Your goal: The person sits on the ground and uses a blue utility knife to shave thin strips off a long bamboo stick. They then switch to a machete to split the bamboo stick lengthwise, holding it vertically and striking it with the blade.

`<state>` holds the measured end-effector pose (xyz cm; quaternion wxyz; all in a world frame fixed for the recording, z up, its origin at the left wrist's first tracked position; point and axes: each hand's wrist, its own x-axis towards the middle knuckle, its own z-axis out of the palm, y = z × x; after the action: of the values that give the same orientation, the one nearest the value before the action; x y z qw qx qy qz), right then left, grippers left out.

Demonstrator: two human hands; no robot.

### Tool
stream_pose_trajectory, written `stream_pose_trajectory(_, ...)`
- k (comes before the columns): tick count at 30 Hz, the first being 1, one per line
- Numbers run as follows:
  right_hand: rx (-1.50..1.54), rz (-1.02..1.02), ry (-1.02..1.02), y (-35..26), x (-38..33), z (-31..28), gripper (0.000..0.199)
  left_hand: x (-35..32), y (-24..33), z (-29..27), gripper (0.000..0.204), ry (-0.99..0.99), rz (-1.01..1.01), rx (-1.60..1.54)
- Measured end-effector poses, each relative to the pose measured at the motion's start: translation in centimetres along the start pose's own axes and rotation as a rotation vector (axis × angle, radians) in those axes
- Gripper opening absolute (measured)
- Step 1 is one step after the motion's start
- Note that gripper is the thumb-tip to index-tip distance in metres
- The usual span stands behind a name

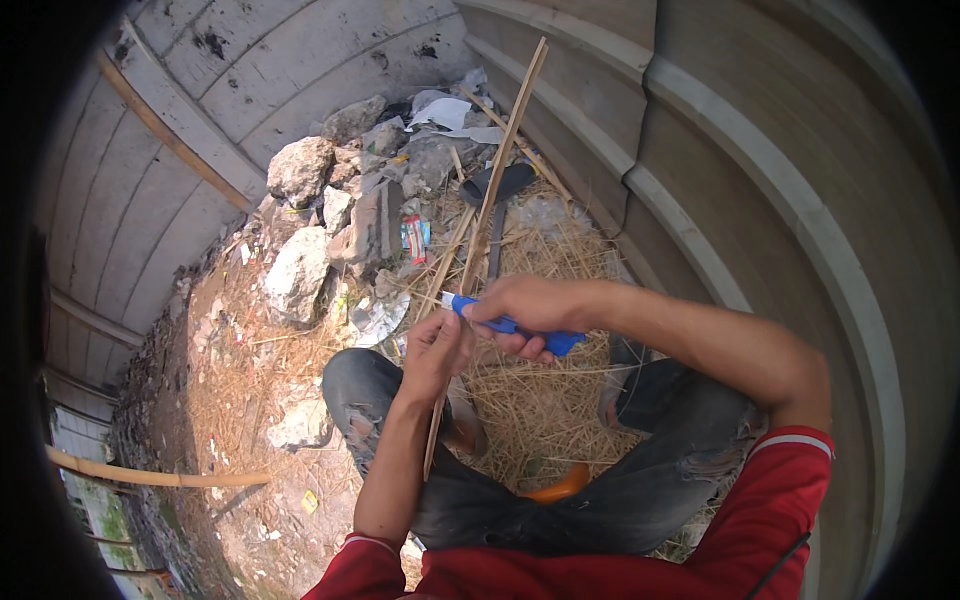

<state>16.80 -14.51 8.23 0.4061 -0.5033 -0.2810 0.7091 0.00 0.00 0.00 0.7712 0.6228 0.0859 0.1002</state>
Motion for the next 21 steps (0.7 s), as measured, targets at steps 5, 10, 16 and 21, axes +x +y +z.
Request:
stream_pose_trajectory(5, -0.004, 0.022, -0.018, -0.3, -0.2, 0.1, 0.036, -0.1, 0.1, 0.3, 0.053, -0.012, 0.032, -0.108)
stream_pose_trajectory(10, 0.059, 0.024, -0.065, -0.1, 0.1, 0.1, 0.035, -0.3, 0.2, 0.6, 0.059, -0.028, 0.067, -0.139)
stream_pose_trajectory(16, 0.064, -0.055, 0.057, -0.3, -0.1, 1.2, 0.034, 0.3, 1.1, 1.2, 0.059, 0.016, 0.033, -0.198)
stream_pose_trajectory(21, 0.014, -0.134, 0.107, 0.1, -0.1, 1.5, 0.035, 0.1, 1.8, 1.5, 0.057, 0.020, 0.000, -0.234)
